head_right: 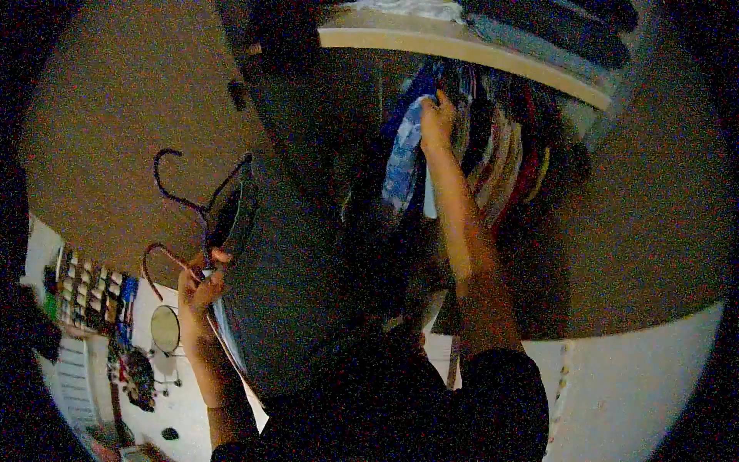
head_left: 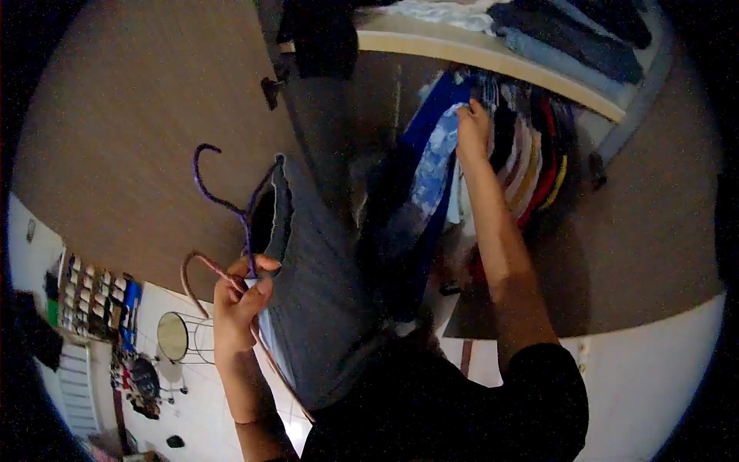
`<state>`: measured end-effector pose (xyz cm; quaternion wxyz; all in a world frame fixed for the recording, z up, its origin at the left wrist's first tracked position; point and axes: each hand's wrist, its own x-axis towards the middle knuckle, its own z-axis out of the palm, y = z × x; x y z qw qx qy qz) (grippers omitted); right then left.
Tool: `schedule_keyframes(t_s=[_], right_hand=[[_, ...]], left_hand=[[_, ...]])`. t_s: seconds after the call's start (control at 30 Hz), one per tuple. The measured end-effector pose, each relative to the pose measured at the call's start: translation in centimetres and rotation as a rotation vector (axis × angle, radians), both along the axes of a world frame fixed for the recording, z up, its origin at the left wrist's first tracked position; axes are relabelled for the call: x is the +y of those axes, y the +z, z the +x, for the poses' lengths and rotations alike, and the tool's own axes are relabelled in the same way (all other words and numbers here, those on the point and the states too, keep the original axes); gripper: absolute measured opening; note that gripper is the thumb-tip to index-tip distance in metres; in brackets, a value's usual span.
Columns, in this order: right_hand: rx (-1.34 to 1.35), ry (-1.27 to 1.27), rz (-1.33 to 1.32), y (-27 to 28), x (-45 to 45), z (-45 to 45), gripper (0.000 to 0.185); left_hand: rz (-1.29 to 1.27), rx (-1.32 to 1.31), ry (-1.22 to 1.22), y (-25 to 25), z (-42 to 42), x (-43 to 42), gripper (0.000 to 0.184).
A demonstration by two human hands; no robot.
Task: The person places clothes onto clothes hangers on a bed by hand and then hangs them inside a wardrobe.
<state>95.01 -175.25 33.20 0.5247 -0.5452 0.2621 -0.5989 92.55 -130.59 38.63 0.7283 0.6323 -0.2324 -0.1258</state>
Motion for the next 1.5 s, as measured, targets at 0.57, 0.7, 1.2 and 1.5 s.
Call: schedule_keyframes(t_s=[0.57, 0.7, 1.2, 1.5], right_hand=[[0.21, 0.849, -0.23, -3.1, 13.4, -6.6, 0.032], [0.287, 1.344, -0.306, -0.8, 21.5, -9.1, 0.065], [0.099, 0.959, -0.029, -8.8, 24.5, -7.3, 0.058], [0.242, 0.563, -0.028, -8.7, 13.1, -1.2, 0.028]], left_hand=[[-0.055, 0.2, 0.016, -1.8, 0.7, -8.5, 0.029], [0.057, 0.184, -0.061, -2.5, 1.8, -10.3, 0.032], [0.071, 0.136, -0.081, -7.7, 2.6, -12.2, 0.04], [0.174, 0.066, -0.057, -4.8, 2.3, -10.9, 0.035]])
